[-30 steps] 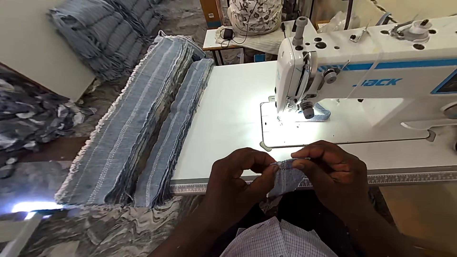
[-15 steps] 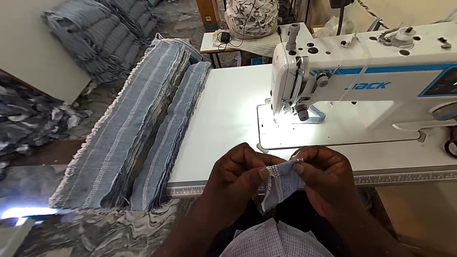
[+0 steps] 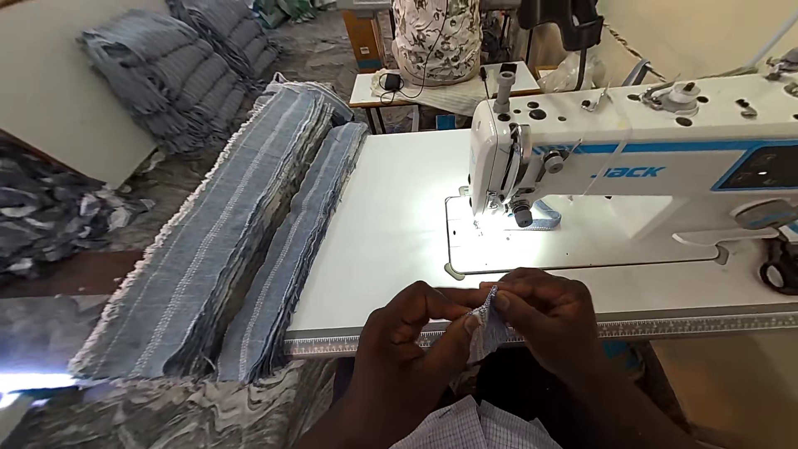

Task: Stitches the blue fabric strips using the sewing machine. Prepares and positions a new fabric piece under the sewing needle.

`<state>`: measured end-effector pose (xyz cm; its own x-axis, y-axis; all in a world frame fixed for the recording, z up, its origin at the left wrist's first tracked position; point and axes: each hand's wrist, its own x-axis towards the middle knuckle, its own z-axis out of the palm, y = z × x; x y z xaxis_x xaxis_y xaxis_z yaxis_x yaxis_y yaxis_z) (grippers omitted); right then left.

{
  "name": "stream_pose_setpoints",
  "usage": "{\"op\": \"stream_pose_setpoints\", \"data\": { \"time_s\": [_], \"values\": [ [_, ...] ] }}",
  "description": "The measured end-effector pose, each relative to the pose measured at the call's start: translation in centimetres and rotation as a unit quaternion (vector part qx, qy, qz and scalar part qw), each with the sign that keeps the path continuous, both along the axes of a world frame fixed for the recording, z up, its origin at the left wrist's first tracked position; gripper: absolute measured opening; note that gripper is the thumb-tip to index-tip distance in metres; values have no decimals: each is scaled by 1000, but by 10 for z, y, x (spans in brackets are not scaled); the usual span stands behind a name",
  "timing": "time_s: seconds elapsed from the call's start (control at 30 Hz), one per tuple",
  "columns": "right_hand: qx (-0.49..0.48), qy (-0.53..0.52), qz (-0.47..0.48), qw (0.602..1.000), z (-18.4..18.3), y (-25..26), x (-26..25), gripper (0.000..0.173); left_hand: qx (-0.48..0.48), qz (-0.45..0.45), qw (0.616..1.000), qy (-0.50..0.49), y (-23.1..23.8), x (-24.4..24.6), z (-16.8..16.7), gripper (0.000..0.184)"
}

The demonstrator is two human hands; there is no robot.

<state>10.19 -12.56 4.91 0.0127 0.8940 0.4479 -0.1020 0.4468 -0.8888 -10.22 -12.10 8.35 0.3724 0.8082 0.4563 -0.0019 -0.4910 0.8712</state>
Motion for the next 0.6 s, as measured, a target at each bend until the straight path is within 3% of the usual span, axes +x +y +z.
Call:
{"op": "stream_pose_setpoints", "data": {
  "time_s": [0.07,0.13,0.2,0.27,0.43,0.6],
  "values": [
    [52,-20,-75,996,8,-5,-12,5,119,15,991,56,0,1,4,6],
    [108,-48,-136,984,11,-10,-19,8,255,59,959,111,2,4,9,9],
    [152,-99,-199,963,11,-10,-23,11,294,123,934,161,7,4,10,7],
    [158,-117,-207,959,9,-13,-24,12,248,134,943,177,8,3,8,9],
    [122,-83,-137,980,2,-16,-22,13,128,108,980,104,6,2,-3,11],
    [134,-186,-213,950,4,-22,-34,22,42,105,993,46,8,5,1,7]
  ]
}}
